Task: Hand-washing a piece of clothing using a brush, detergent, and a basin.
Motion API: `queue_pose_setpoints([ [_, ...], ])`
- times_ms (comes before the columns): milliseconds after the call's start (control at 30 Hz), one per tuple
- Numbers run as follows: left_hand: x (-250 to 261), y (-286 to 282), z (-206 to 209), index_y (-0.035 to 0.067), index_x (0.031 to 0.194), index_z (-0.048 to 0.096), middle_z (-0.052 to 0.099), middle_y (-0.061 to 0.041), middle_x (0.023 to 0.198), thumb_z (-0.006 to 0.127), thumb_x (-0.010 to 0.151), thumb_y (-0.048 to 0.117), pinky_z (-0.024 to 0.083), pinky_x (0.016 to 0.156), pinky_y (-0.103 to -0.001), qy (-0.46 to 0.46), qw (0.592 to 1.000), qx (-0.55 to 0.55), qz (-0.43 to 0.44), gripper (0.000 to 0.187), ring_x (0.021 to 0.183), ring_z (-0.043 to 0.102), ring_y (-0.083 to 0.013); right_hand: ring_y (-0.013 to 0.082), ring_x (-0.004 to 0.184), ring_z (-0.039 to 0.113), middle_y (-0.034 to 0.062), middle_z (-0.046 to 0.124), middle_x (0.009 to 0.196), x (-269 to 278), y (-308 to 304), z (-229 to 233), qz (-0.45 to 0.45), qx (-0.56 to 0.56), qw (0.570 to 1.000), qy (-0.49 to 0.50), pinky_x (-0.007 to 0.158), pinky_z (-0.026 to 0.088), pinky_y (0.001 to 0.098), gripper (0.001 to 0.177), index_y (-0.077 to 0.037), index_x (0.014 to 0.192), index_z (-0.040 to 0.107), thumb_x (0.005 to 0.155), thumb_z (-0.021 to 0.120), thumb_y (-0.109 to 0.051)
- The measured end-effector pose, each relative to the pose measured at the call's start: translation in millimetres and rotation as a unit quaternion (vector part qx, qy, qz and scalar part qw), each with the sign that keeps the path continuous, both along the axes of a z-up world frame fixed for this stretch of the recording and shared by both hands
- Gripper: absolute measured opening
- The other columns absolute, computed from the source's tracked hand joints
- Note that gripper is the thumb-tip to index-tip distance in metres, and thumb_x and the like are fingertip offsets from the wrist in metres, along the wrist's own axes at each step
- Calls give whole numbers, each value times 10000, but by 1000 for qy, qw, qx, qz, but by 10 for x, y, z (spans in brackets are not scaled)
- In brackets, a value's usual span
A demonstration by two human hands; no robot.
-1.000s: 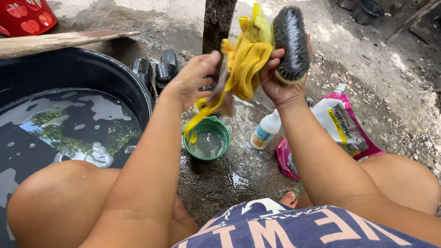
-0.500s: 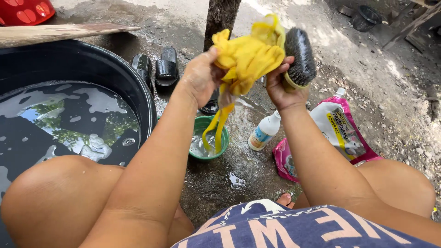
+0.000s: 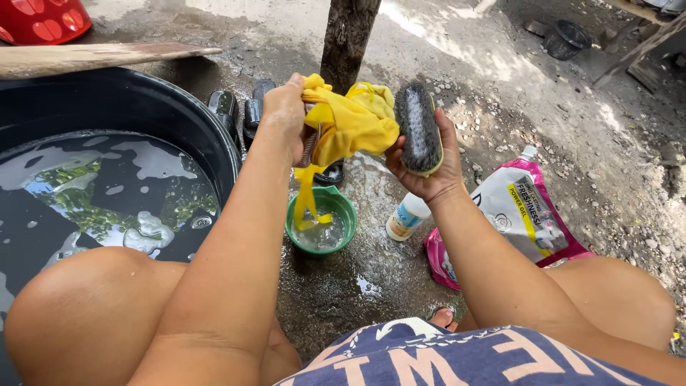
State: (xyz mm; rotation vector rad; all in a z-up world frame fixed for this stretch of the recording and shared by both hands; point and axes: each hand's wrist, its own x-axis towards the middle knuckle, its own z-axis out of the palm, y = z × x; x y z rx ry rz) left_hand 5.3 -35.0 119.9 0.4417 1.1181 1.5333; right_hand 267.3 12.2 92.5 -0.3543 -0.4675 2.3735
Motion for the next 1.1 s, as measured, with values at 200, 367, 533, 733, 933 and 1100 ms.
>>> queue_pose_setpoints([
  [200, -31, 128, -321, 69, 1283, 586, 696, -166, 1252, 372, 1023, 448, 578, 949, -508, -289, 948, 121, -45, 506, 1138, 682, -345, 198, 846, 664, 78, 701, 978, -47, -20, 41, 8, 5, 1000, 19, 758, 579, 332, 522, -95, 1163, 695, 893, 745, -539],
  [367, 282, -264, 78, 149, 1349, 512, 649, -108, 1306, 566, 956, 437, 581, 961, -473, -147, 971, 178, -56, 491, 1190, 644, -288, 193, 836, 669, 94, 705, 1009, -199, 120, 208, -40, -25, 995, 82, 747, 571, 323, 546, -66, 1175, 672, 888, 726, -527],
  [533, 301, 35, -372, 266, 1363, 401, 635, -93, 1317, 723, 899, 189, 602, 944, -490, -112, 976, 175, -56, 571, 1187, 667, -281, 204, 835, 666, 86, 660, 952, -200, 302, 246, -31, -23, 996, 80, 757, 580, 328, 565, -47, 1145, 648, 869, 752, -529],
  [733, 252, 89, -487, 41, 1317, 605, 728, -126, 1218, 569, 1003, 374, 599, 898, -457, -231, 959, 36, -161, 459, 1048, 721, -278, 219, 854, 677, 90, 695, 1026, -261, 326, 109, -75, -19, 996, 35, 761, 591, 337, 510, -73, 1145, 667, 868, 766, -489],
  [933, 314, 43, -307, 46, 1284, 586, 731, -152, 1170, 510, 1004, 411, 604, 835, -479, -133, 991, -15, 18, 466, 993, 729, -307, 228, 905, 683, 89, 706, 1076, -348, 287, -64, -56, -42, 997, -27, 772, 600, 333, 499, -89, 1159, 679, 855, 788, -470],
  [1100, 352, 181, -729, -33, 1280, 578, 739, -189, 1170, 776, 905, 173, 643, 820, -417, 1, 994, 113, -11, 472, 981, 760, -292, 253, 957, 712, 117, 704, 1115, -450, 247, -61, -22, 0, 992, -122, 818, 637, 395, 561, -75, 1221, 645, 826, 801, -442],
])
